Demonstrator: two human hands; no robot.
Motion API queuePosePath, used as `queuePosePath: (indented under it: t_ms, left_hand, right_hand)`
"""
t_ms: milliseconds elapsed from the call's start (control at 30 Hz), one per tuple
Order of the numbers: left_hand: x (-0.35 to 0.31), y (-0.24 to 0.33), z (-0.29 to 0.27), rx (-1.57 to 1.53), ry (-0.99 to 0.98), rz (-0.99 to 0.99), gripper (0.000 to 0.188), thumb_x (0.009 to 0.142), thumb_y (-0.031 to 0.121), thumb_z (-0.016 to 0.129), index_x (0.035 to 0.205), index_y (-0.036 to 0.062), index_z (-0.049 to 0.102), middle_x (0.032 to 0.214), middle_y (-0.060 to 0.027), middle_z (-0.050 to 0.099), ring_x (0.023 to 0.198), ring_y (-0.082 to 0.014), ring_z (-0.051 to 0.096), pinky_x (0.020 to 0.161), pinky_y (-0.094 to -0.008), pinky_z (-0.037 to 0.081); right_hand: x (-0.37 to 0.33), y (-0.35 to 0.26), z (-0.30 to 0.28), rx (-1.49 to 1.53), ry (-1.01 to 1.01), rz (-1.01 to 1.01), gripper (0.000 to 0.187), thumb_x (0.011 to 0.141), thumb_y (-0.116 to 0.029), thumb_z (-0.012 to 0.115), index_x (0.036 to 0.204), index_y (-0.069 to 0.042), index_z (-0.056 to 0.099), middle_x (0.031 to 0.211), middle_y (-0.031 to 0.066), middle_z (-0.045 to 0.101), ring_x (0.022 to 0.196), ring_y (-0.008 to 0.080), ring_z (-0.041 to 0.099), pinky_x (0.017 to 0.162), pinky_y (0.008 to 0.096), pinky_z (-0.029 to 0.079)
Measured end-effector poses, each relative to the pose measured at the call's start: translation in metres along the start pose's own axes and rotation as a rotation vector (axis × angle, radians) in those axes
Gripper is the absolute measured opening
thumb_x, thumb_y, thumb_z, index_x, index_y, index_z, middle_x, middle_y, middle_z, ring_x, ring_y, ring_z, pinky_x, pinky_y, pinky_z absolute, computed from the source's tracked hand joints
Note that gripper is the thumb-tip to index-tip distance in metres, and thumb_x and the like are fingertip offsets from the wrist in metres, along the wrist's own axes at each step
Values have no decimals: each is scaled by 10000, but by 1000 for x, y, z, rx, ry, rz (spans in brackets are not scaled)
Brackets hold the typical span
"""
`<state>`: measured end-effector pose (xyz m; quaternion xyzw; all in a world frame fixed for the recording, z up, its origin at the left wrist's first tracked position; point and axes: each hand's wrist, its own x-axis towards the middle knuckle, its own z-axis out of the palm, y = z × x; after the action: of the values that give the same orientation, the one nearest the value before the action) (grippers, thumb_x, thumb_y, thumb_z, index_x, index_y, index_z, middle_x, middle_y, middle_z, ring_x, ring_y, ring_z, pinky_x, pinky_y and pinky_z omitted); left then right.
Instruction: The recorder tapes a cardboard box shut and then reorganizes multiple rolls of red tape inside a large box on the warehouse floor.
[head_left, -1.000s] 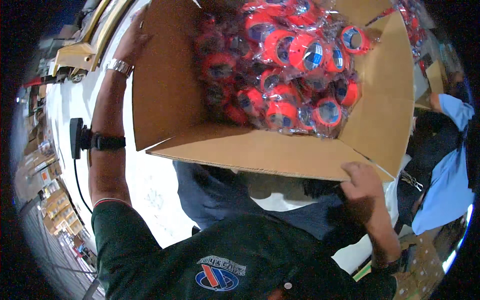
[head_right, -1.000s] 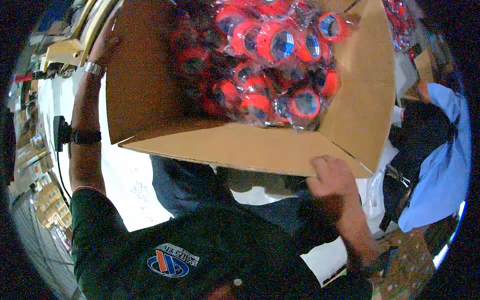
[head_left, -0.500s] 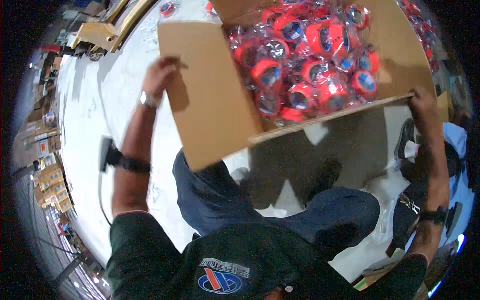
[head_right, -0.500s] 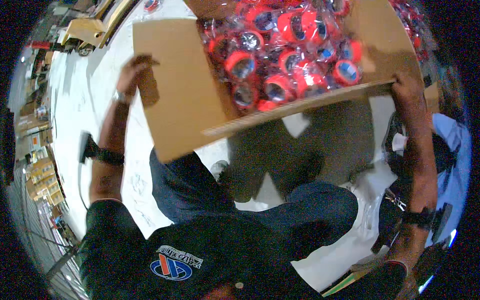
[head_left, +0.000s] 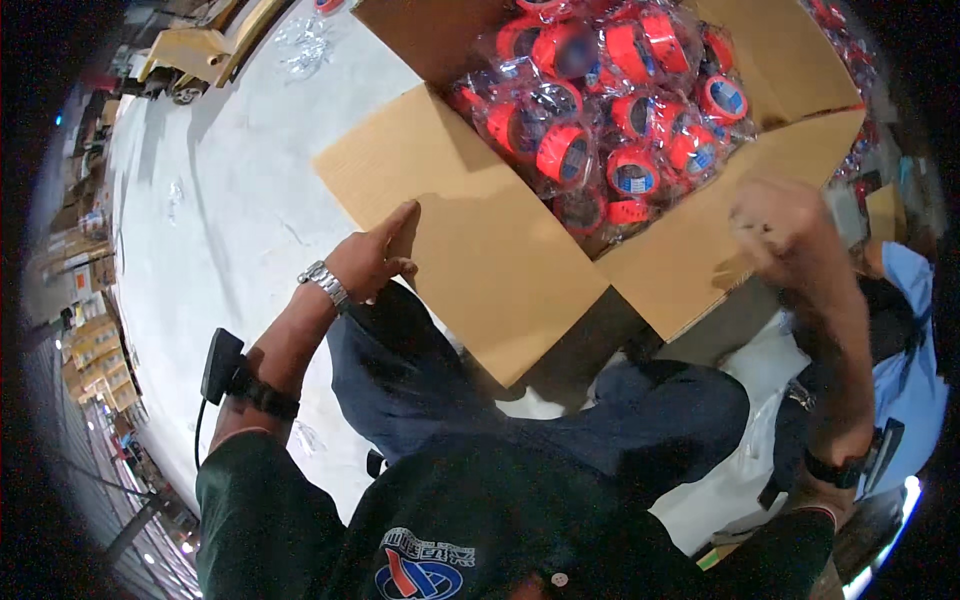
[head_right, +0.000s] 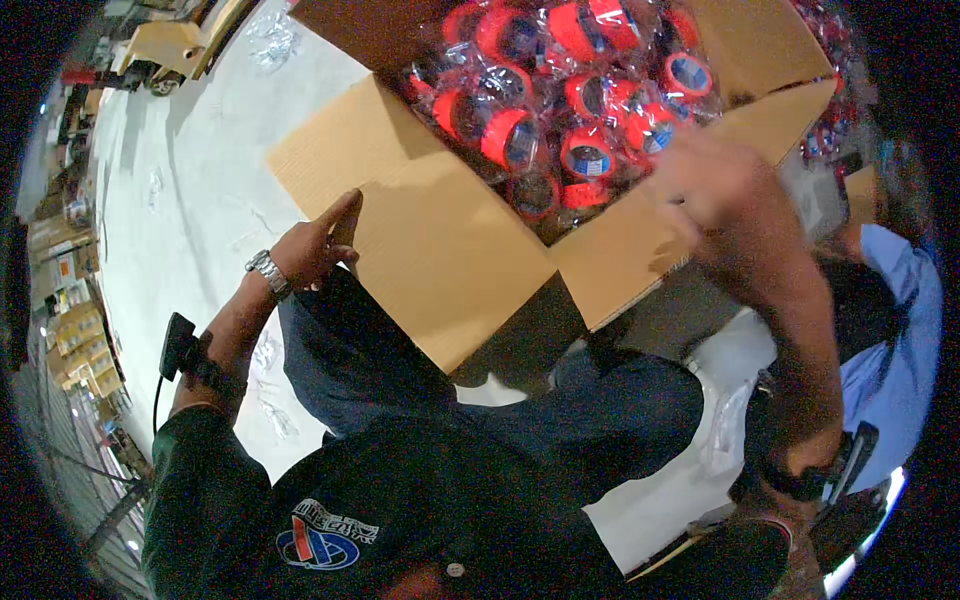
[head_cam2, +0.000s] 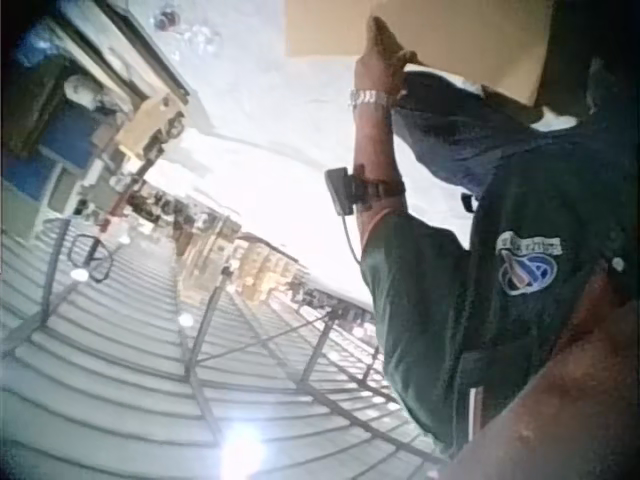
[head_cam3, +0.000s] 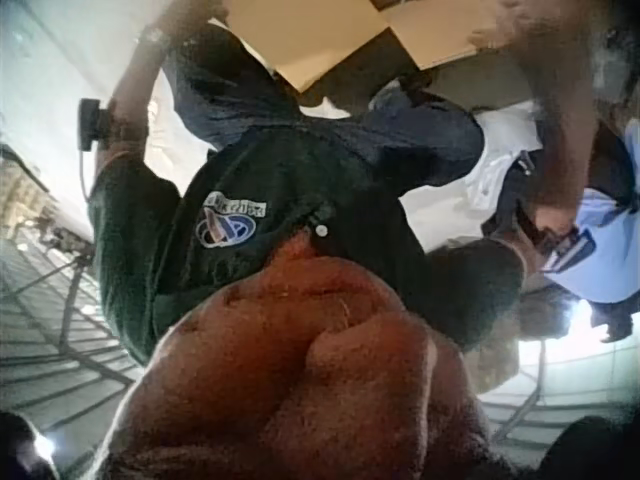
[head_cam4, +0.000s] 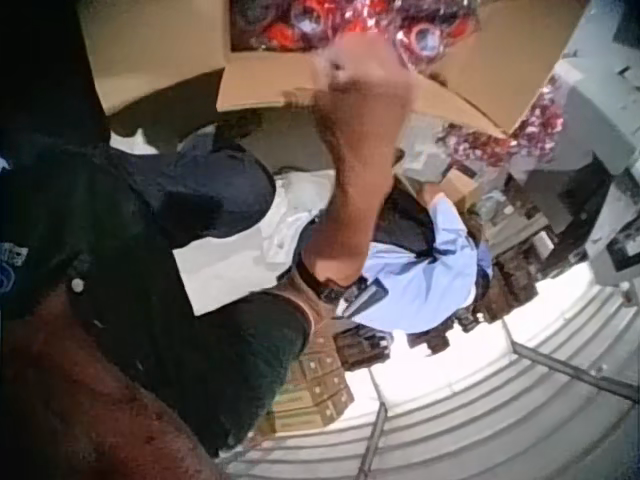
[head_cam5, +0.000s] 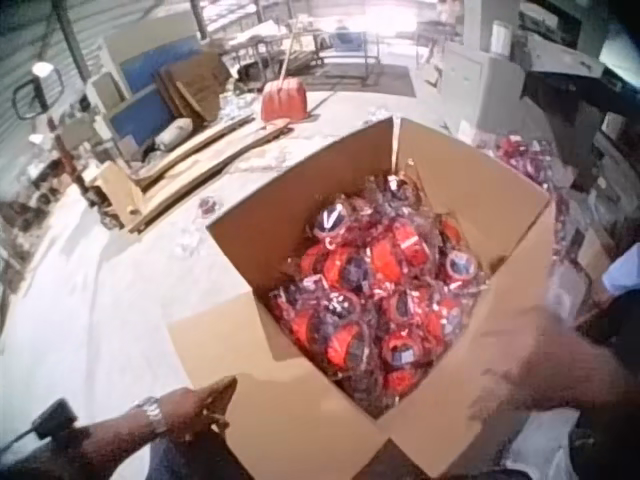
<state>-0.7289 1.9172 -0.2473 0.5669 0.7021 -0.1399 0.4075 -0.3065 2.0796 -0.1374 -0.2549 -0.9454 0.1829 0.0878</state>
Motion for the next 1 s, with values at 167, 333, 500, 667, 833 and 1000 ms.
queuePosePath:
  t_ms: [167, 333, 500, 667, 833, 1000]
  left_hand:
    - [12, 1, 19, 315, 200, -46, 793, 803, 358, 718, 1446, 230, 273, 797, -187, 675, 719, -377, 662, 608, -446, 526]
    - [77, 53, 5, 648, 585, 541, 894, 680, 396, 781, 1430, 220, 326, 1319, -191, 475, 1215, -368, 475, 938, -502, 440]
    - [151, 57, -10, 743, 352, 741, 1050, 463, 380, 861, 1391, 191, 406, 1391, -163, 413, 1288, -362, 381, 1089, -536, 260]
    - [189, 52, -1, 727, 437, 726, 707, 526, 366, 851, 1140, 140, 583, 1205, -110, 534, 1167, -322, 477, 998, -444, 388]
    - [192, 69, 23, 675, 361, 857, 561, 552, 350, 840, 996, 88, 617, 1003, -113, 602, 934, -310, 605, 769, -431, 504]
    - [160, 66, 68, 354, 379, 930, 402, 669, 294, 800, 977, 90, 642, 939, -141, 624, 910, -296, 627, 720, -425, 512]
  right_hand:
    - [-37, 10, 20, 193, -83, 294, 187, 663, -29, 629, 723, 5, 455, 720, 154, 507, 691, 360, 528, 634, 418, 423]
    - [-58, 12, 27, 298, 38, 441, 197, 690, -56, 630, 712, -3, 441, 684, 150, 476, 647, 338, 514, 608, 395, 407]
    - [-85, 7, 34, 309, 131, 502, 174, 708, -64, 611, 707, -15, 444, 682, 145, 469, 628, 336, 507, 588, 389, 402]
    - [-129, 9, 70, 225, 208, 672, 157, 718, -63, 603, 717, -19, 452, 683, 146, 469, 619, 296, 503, 588, 370, 406]
    - [-215, 49, 140, 180, 211, 955, 182, 765, -94, 609, 727, -6, 454, 671, 135, 452, 626, 262, 489, 602, 354, 400]
    - [-235, 121, 189, 227, 180, 997, 277, 826, -178, 617, 722, -7, 424, 641, 87, 421, 612, 185, 436, 599, 328, 388]
